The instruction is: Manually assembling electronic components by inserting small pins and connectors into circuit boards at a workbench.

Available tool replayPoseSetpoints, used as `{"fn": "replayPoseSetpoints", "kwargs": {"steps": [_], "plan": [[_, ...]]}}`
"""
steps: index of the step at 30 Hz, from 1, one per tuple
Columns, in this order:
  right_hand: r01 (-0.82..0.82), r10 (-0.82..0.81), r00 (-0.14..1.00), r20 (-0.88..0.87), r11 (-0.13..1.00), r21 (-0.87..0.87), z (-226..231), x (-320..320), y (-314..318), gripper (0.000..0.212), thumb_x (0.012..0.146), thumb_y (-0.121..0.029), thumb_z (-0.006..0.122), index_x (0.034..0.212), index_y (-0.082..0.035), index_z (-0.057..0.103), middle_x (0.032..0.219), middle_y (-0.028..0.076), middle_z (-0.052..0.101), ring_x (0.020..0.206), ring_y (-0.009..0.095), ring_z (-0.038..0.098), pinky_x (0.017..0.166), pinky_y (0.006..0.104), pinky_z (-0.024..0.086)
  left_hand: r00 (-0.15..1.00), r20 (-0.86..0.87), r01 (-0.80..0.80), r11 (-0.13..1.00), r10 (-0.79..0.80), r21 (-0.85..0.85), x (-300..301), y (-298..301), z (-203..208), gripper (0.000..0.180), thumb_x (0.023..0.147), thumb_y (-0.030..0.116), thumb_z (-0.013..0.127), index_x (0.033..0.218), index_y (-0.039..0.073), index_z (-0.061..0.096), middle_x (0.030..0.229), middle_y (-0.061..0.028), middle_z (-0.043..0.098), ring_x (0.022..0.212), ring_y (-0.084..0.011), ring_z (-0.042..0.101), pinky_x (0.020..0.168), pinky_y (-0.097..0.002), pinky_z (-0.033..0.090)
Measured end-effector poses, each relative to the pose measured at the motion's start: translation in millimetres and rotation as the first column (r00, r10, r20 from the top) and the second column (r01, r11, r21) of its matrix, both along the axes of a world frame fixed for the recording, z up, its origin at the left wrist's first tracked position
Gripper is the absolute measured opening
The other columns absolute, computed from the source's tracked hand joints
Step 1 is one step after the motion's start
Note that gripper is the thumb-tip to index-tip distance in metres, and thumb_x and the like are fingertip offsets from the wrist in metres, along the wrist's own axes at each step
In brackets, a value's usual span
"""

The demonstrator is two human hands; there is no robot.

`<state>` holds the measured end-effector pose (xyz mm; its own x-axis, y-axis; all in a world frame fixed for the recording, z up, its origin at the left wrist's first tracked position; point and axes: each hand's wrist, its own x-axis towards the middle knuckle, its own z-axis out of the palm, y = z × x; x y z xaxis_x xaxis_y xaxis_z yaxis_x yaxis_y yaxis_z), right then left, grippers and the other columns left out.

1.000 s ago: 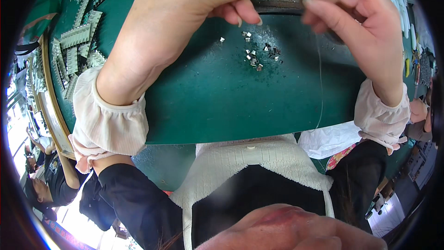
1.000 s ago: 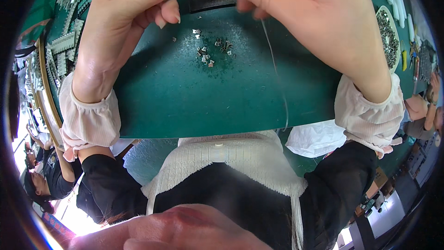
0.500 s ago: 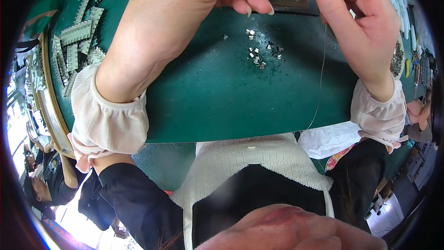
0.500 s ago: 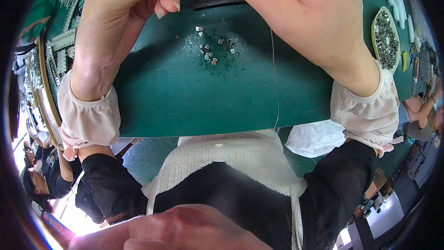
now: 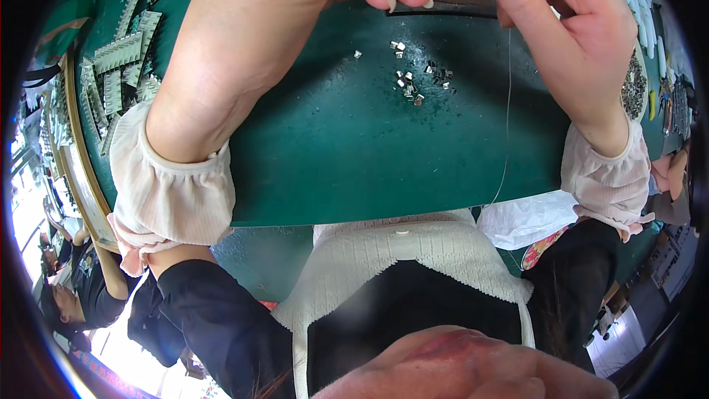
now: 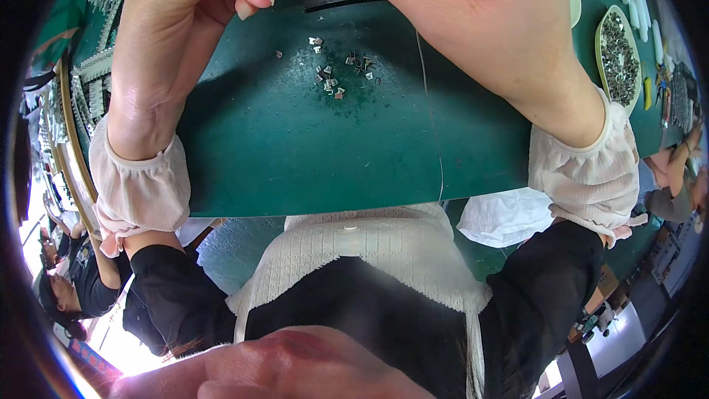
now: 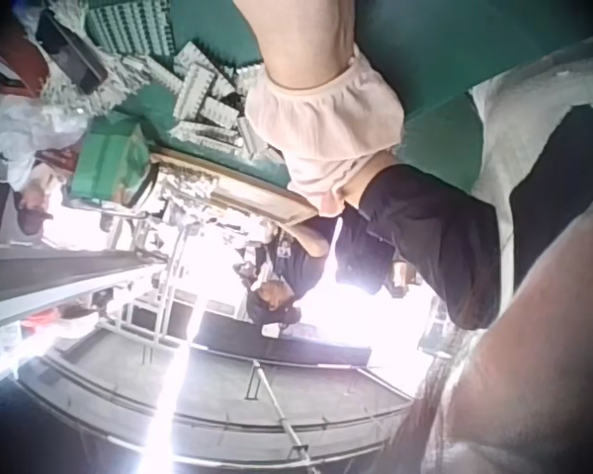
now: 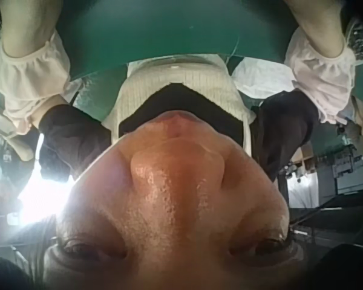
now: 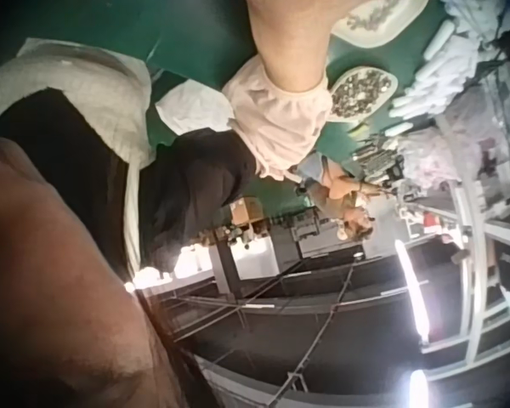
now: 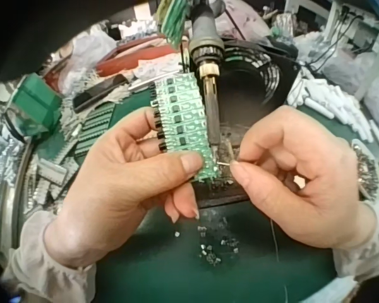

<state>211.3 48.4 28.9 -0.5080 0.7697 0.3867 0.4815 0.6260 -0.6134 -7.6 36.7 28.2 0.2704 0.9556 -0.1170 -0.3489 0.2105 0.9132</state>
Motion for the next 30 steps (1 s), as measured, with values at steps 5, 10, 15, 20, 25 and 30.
{"fn": "replayPoseSetpoints", "kwargs": {"steps": [5, 10, 15, 20, 25, 30], "plan": [[-0.211, 0.103, 0.917, -0.384, 0.945, -0.251, -18, 22, 14, 0.012, 0.098, 0.002, 0.063, 0.105, 0.000, 0.053, 0.073, -0.001, 0.061, 0.058, -0.001, 0.049, 0.051, 0.0171, 0.034, 0.999, -0.021, -0.027, 0.995, 0.025, -0.097, 9, -2, 13, 0.033, 0.095, 0.000, 0.069, 0.124, -0.002, 0.055, 0.090, -0.0116, 0.073, 0.064, -0.0161, 0.070, 0.054, -0.0226, 0.055], [0.029, -0.021, 0.999, 0.024, 0.932, -0.362, 4, 34, 2, 0.016, 0.089, 0.000, 0.076, 0.103, -0.003, 0.069, 0.073, -0.005, 0.051, 0.067, -0.001, 0.045, 0.056, 0.0197, 0.035, 0.982, -0.187, 0.021, 0.996, -0.037, -0.089, 8, -8, 12, 0.033, 0.094, 0.002, 0.071, 0.124, 0.000, 0.056, 0.090, -0.0112, 0.073, 0.063, -0.0161, 0.070, 0.055, -0.0236, 0.056], [-0.132, 0.241, 0.910, 0.337, 0.939, -0.316, 5, 38, -12, 0.018, 0.085, -0.001, 0.075, 0.100, -0.002, 0.065, 0.080, 0.004, 0.058, 0.070, 0.013, 0.059, 0.062, 0.0291, 0.046, 0.993, -0.108, 0.033, 0.992, -0.046, -0.120, 0, -6, 6, 0.036, 0.093, 0.000, 0.071, 0.127, -0.001, 0.056, 0.103, -0.0135, 0.075, 0.078, -0.0168, 0.074, 0.068, -0.0258, 0.061], [-0.315, 0.347, 0.850, 0.396, 0.938, -0.145, -3, 30, -25, 0.024, 0.077, -0.003, 0.076, 0.098, -0.001, 0.065, 0.090, 0.013, 0.063, 0.080, 0.035, 0.064, 0.072, 0.0434, 0.052, 0.992, -0.114, -0.047, 0.997, 0.054, 0.064, -2, -1, -18, 0.042, 0.092, -0.004, 0.071, 0.131, -0.003, 0.056, 0.119, -0.0157, 0.073, 0.099, -0.0169, 0.074, 0.089, -0.0287, 0.060], [-0.324, 0.353, 0.861, 0.367, 0.936, -0.138, -10, 31, -23, 0.019, 0.078, -0.001, 0.075, 0.096, -0.001, 0.066, 0.087, 0.013, 0.064, 0.079, 0.035, 0.065, 0.069, 0.0421, 0.053, 0.991, -0.119, -0.053, 0.999, 0.053, 0.003, 5, -8, -10, 0.043, 0.092, -0.004, 0.070, 0.133, -0.004, 0.055, 0.120, -0.0148, 0.073, 0.099, -0.0163, 0.073, 0.090, -0.0288, 0.059], [-0.234, 0.315, 0.887, 0.338, 0.937, -0.261, 5, 29, -17, 0.015, 0.082, 0.004, 0.072, 0.096, -0.001, 0.069, 0.089, 0.009, 0.069, 0.078, 0.021, 0.070, 0.060, 0.0307, 0.052, 0.991, -0.022, 0.131, 0.984, -0.135, -0.117, -7, -10, -7, 0.041, 0.095, 0.000, 0.067, 0.134, -0.003, 0.055, 0.119, -0.0119, 0.072, 0.098, -0.0158, 0.072, 0.090, -0.0286, 0.058]]}}
